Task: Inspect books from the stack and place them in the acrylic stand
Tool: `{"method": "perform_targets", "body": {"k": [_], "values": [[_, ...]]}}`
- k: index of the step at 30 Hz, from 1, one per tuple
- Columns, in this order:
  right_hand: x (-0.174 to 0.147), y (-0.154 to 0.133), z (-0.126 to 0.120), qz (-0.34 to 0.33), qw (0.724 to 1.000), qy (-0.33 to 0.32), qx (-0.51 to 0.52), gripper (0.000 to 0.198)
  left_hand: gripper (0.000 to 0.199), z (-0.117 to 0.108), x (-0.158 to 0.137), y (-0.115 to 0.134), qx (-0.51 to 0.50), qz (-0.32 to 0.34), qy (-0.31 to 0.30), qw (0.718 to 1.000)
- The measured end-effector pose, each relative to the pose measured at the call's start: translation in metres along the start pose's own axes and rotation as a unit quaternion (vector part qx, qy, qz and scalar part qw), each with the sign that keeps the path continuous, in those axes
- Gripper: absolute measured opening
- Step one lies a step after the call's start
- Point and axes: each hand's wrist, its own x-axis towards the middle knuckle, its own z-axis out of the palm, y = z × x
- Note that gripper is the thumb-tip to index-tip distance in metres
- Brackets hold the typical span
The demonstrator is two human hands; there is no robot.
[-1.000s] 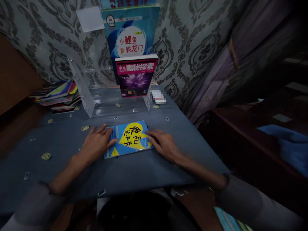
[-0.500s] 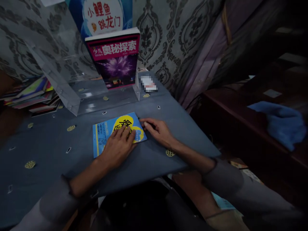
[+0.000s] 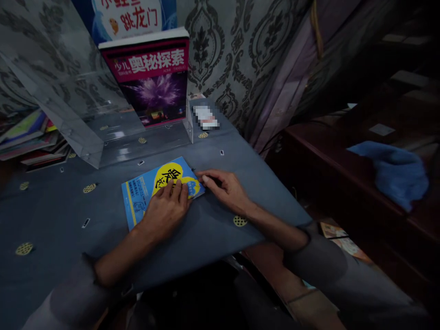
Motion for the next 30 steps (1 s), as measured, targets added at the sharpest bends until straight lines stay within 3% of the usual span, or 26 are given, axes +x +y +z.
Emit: {"method": "perform_targets", "body": {"k": [12,20,23,30], "values": [[-0.004,-0.01,-0.002,0.018,0.999,0.044,0.019,0.036,0.037,0.001,-0.001,0.002,-0.01,-0.005,0.009,1.0],[-0.006,0.0,0.004,-0.042,0.995,-0.051,-0.076,0.026,0.039,-0.005,-0.002,-0.001,-0.043,-0.017,-0.02,0.999],[-0.005,0.0,0.003,-0.046,0.994,-0.042,-0.093,0.025,0.043,-0.013,-0.015,-0.014,-0.064,-0.014,-0.029,0.997],[0.006,-0.004,-0.001,-0.052,0.991,-0.057,-0.112,0.025,0.058,-0.012,-0.071,-0.052,-0.035,-0.093,-0.031,0.995]]}}
